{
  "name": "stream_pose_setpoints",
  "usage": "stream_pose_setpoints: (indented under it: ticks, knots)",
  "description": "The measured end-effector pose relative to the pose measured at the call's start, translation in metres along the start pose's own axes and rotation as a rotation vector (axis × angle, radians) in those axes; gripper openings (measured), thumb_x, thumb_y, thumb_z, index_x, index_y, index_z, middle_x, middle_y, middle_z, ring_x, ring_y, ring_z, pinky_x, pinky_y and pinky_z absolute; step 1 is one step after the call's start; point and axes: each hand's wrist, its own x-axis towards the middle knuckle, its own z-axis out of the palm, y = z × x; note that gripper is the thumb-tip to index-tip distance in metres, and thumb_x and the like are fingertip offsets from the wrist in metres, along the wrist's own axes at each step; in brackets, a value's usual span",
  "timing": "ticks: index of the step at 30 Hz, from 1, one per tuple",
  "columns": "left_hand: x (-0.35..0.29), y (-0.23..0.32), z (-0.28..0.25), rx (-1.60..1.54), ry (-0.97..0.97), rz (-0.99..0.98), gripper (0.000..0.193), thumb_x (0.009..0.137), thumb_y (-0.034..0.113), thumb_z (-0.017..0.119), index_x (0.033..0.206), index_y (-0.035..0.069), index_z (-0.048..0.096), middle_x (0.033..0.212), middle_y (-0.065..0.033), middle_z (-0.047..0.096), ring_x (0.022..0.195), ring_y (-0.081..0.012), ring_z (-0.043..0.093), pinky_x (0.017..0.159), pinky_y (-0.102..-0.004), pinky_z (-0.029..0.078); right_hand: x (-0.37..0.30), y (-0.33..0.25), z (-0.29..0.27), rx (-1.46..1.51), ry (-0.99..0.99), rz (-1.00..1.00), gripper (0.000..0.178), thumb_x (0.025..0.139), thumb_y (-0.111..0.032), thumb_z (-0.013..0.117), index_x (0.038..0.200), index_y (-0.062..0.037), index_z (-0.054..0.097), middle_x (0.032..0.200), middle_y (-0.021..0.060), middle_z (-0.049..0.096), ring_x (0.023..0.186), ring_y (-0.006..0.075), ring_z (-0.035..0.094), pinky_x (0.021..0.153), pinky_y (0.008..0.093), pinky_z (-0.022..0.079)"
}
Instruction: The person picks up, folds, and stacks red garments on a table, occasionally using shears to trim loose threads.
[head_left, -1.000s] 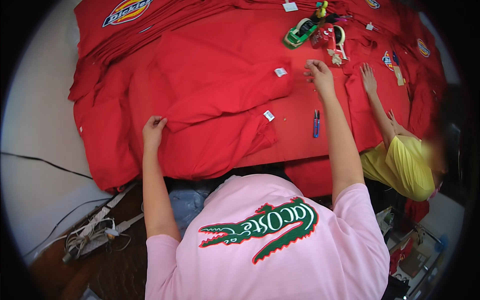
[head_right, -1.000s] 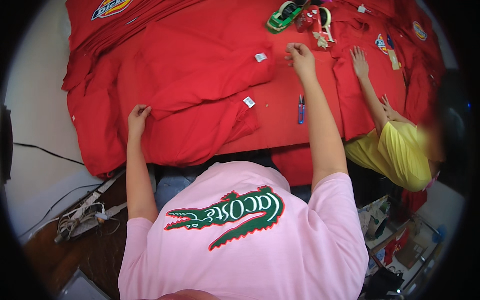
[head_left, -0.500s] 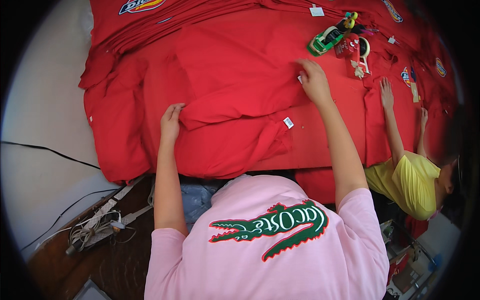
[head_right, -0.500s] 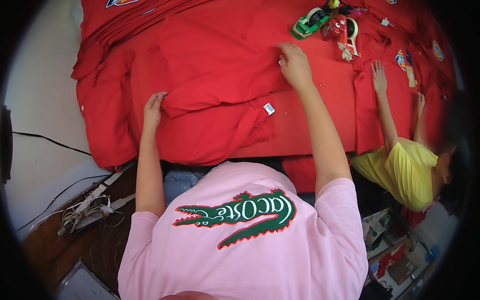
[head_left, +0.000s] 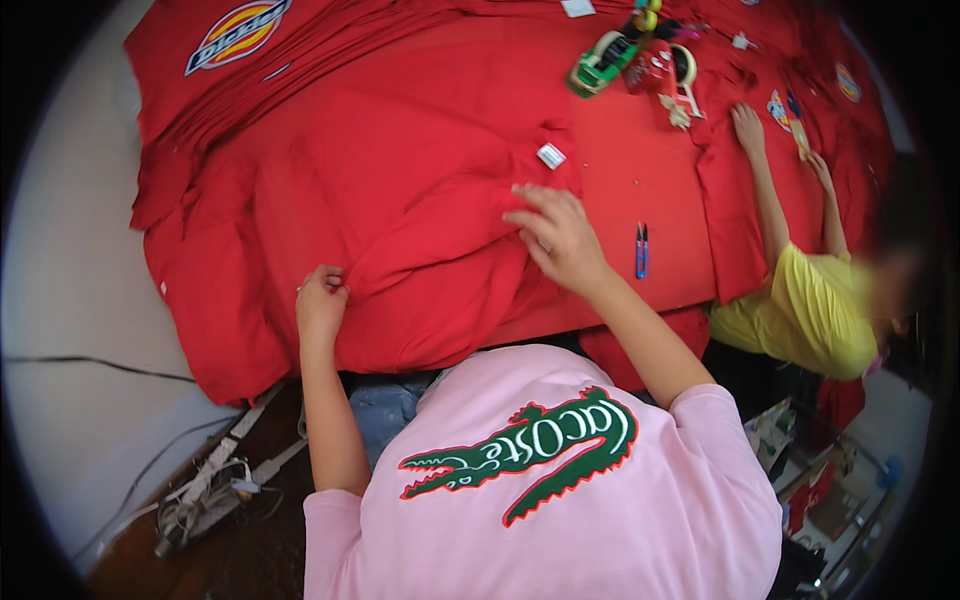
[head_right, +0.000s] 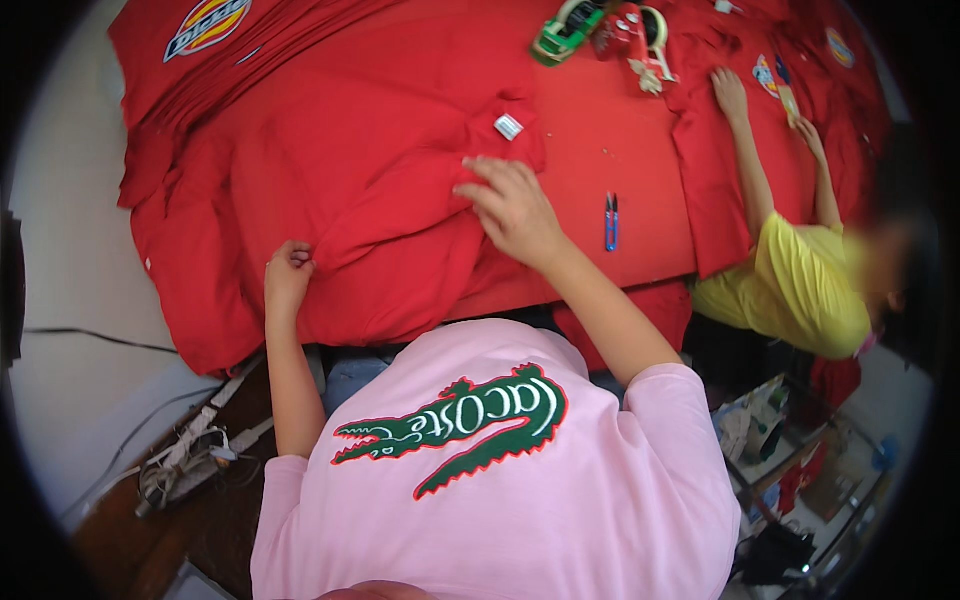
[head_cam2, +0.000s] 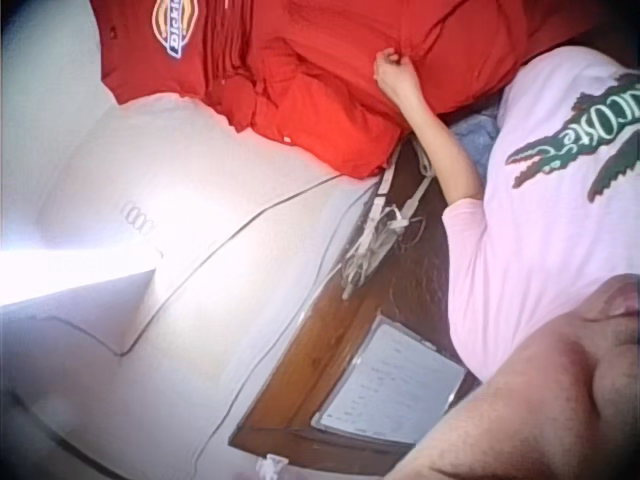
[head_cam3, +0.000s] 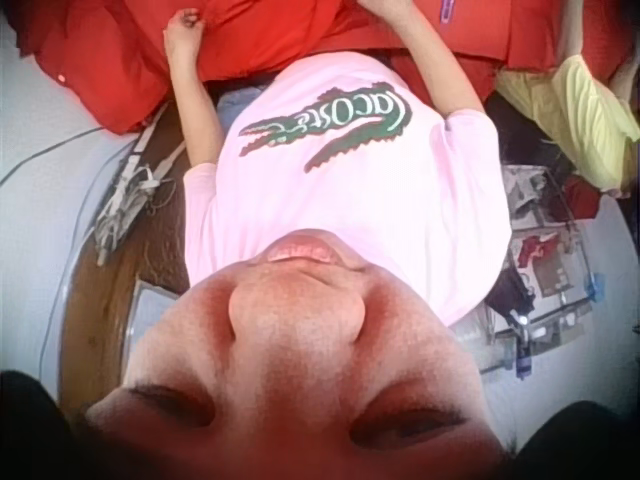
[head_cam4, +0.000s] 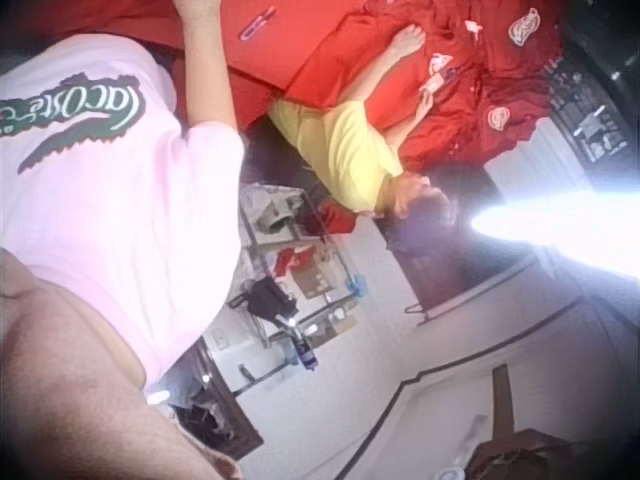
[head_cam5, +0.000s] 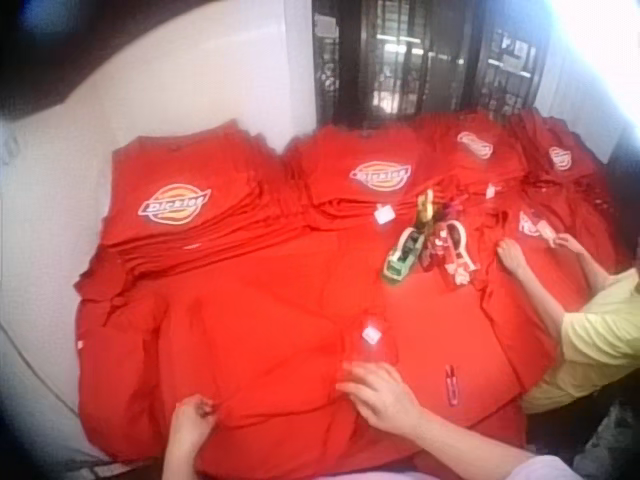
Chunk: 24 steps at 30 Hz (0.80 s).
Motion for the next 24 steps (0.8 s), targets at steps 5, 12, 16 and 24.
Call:
stream_pose_setpoints:
  ticks: [5,12,16,24]
  knots:
    - [0.002,0.088,0.019,-0.136,0.077,0.396,0.022,0.089,0.01,0.072,0.109,0.003,0.071,0.105,-0.0138,0.07,0.101,-0.029,0.069,0.095,-0.0411,0.05,-0.086,0.033,-0.007,-0.292,0.136,0.477,0.056,0.086,-0.012,0.074,0.139,-0.0111,0.055,0.141,0.0171,0.053,0.129,0.0378,0.051,0.107,0.0485,0.042]
    - [0.078,0.219,0.086,-0.081,0.048,0.785,0.024,0.092,0.015,0.07,0.113,0.003,0.07,0.117,-0.0158,0.068,0.114,-0.0345,0.064,0.103,-0.0439,0.048,-0.151,0.078,-0.051,-0.282,0.059,0.997,0.041,0.086,-0.02,0.076,0.119,-0.0042,0.059,0.111,0.0201,0.059,0.107,0.0398,0.06,0.091,0.0496,0.051]
    - [0.122,0.277,0.133,-0.066,0.192,0.917,0.029,0.092,0.016,0.071,0.117,0.001,0.07,0.118,-0.0192,0.068,0.115,-0.0365,0.063,0.101,-0.0462,0.049,-0.166,0.09,-0.036,-0.469,0.074,0.792,0.023,0.088,-0.017,0.071,0.1,-0.0018,0.058,0.103,0.0213,0.062,0.098,0.0407,0.062,0.082,0.0498,0.053]
    - [0.117,0.272,0.141,-0.606,-0.467,0.302,0.019,0.093,0.019,0.072,0.101,0.003,0.07,0.101,-0.0128,0.074,0.098,-0.0292,0.071,0.085,-0.0388,0.056,-0.122,0.044,-0.037,0.269,0.323,0.917,0.016,0.1,-0.014,0.06,0.106,0.0012,0.064,0.086,0.012,0.065,0.076,0.0239,0.067,0.07,0.037,0.054]
